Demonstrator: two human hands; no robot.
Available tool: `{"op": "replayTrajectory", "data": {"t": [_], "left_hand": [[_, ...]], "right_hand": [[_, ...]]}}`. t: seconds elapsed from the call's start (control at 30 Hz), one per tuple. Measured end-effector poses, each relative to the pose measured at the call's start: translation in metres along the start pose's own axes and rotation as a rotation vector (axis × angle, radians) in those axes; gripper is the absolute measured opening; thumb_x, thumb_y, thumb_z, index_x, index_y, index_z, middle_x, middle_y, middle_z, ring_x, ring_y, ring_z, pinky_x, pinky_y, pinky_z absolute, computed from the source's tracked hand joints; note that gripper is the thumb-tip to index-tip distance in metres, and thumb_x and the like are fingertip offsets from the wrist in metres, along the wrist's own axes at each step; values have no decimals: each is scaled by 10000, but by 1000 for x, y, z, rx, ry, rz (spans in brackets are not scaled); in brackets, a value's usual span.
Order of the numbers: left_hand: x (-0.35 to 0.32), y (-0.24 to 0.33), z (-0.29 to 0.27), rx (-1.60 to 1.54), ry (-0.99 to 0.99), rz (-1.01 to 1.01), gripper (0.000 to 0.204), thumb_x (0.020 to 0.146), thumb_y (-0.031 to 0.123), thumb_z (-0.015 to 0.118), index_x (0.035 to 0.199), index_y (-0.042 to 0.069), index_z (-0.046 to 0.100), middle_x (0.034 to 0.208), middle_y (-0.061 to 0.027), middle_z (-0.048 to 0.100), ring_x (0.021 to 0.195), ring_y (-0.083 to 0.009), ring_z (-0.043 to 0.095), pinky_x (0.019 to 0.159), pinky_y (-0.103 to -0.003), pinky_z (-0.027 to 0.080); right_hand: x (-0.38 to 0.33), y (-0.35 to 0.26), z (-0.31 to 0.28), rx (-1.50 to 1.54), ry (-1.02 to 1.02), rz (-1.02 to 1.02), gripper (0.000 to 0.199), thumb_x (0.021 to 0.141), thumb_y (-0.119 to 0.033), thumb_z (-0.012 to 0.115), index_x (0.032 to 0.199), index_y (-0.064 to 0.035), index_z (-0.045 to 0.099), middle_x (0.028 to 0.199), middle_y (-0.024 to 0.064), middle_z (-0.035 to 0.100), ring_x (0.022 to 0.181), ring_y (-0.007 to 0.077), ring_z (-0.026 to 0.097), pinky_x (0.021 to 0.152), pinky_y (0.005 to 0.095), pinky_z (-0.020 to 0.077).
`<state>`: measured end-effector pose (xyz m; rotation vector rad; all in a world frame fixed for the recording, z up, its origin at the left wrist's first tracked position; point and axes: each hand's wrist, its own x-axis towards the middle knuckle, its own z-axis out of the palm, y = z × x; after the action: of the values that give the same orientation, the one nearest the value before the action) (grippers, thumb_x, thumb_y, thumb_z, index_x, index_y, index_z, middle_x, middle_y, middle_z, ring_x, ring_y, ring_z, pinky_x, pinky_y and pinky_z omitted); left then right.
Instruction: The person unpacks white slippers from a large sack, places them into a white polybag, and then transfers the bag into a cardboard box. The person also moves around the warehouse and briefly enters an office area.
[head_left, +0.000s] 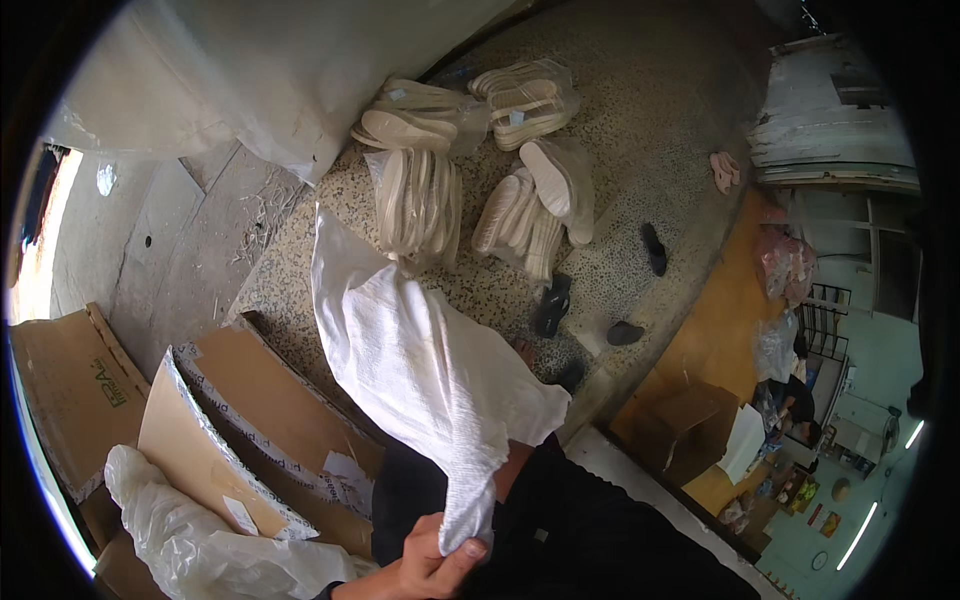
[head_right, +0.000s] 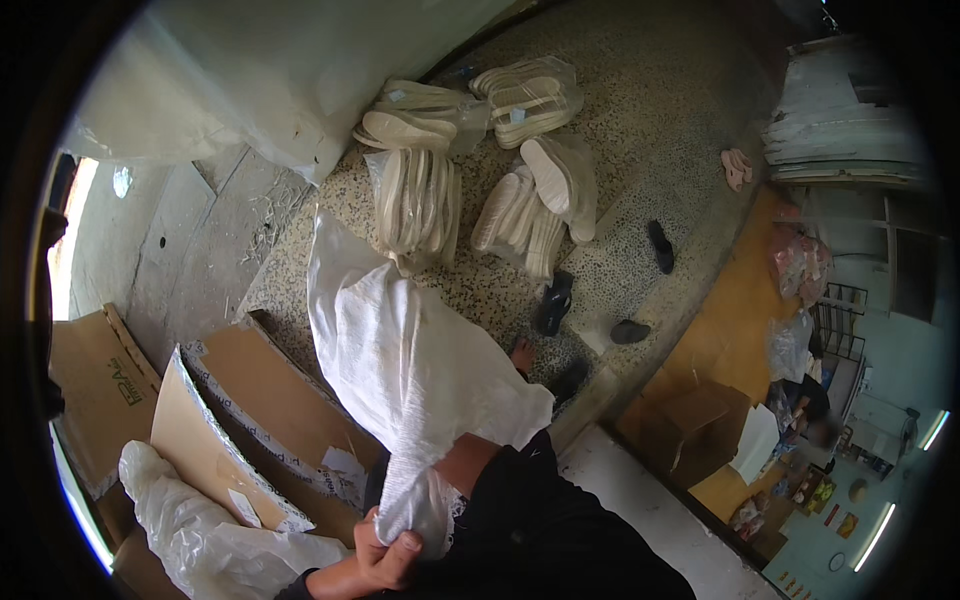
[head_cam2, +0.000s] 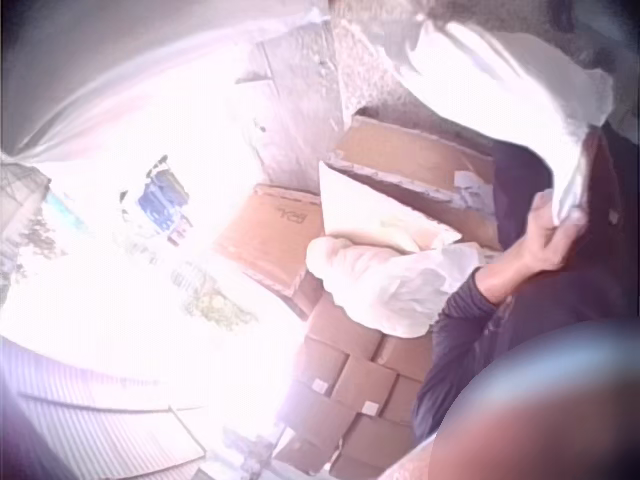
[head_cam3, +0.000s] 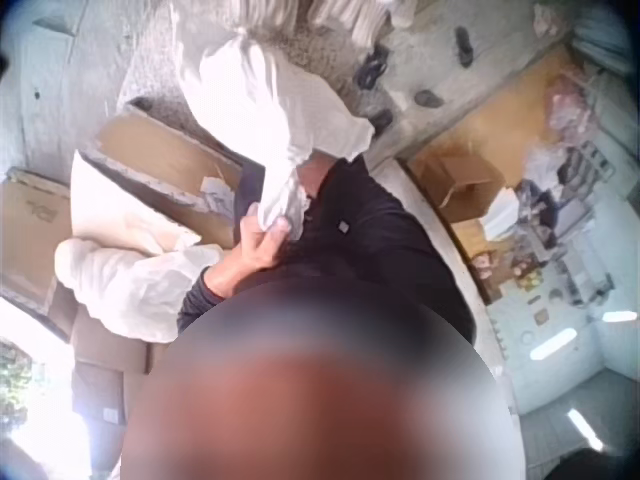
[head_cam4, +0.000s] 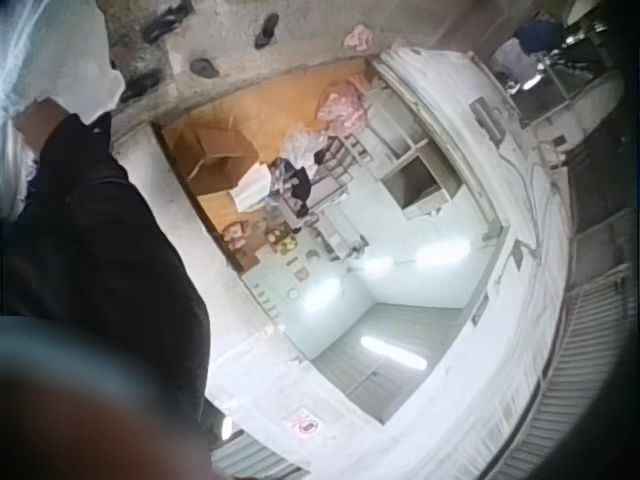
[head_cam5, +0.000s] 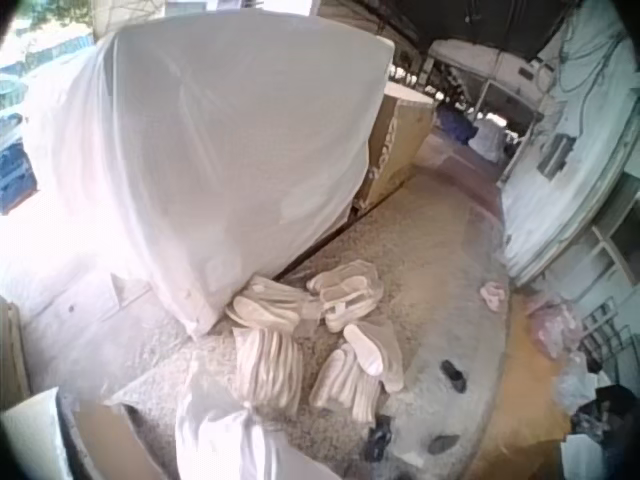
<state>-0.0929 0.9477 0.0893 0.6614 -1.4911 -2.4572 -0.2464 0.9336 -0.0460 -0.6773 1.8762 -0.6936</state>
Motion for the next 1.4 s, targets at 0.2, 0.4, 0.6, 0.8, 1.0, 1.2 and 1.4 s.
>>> {"op": "replayTrajectory", "data": {"t": [0.2, 0.4, 0.6, 0.8, 1.0, 1.2, 1.4], "left_hand": [[100, 58, -97, -338, 1035, -65, 446, 953, 386, 558, 1237, 42, 550, 1135, -109, 589, 1030, -248, 607, 853, -408, 524], [138, 15, -117, -174, 830, -100, 347, 912, 147, 638, 1212, -1, 547, 1083, -93, 624, 958, -187, 605, 831, -332, 491], [185, -44, -99, 100, 987, -206, 388, 836, 19, 610, 1213, -3, 520, 1028, -87, 598, 914, -198, 578, 815, -325, 472], [204, -117, -59, 696, 1088, -546, 479, 850, 238, 682, 1265, 80, 501, 1167, -123, 544, 1091, -316, 530, 936, -468, 449], [257, -176, -14, 599, 1301, -702, 448, 831, 228, 701, 1229, 101, 539, 1128, -122, 539, 1048, -315, 551, 859, -467, 507], [296, -171, -4, 180, 1386, -723, 376, 851, 208, 679, 1183, 86, 551, 1127, -115, 599, 985, -267, 583, 812, -425, 524], [276, -171, -11, 269, 1319, -638, 384, 871, 164, 665, 1229, 68, 566, 1127, -113, 626, 996, -239, 592, 816, -394, 518]], "right_hand": [[-5, 30, -60, -22, -144, -274, 379, 894, -273, 677, 1113, 31, 620, 1132, 159, 668, 1042, 319, 647, 932, 383, 487], [-17, 152, -172, 3, 204, 234, 392, 825, -245, 732, 1115, -1, 632, 1103, 184, 683, 1001, 288, 679, 870, 380, 525], [119, 274, -247, -376, 273, 639, 861, 766, -364, 791, 1431, -66, 333, 1425, 214, 419, 1266, 363, 478, 998, 445, 444], [336, 377, -280, -1054, 219, 406, 867, 878, -275, 628, 1552, -127, 103, 1574, 264, 47, 1418, 489, 163, 1064, 688, 250], [457, 435, -316, -1087, 226, 493, 753, 932, -182, 514, 1559, -162, 97, 1584, 257, 1, 1411, 532, 78, 1050, 714, 222], [453, 457, -371, -959, 332, 572, 1033, 798, -246, 705, 1557, -220, 3, 1545, 298, 73, 1330, 514, 278, 998, 632, 369], [393, 438, -419, -740, 206, 350, 1128, 657, -251, 803, 1544, -226, 107, 1411, 284, 282, 1248, 480, 396, 997, 529, 431]]}}
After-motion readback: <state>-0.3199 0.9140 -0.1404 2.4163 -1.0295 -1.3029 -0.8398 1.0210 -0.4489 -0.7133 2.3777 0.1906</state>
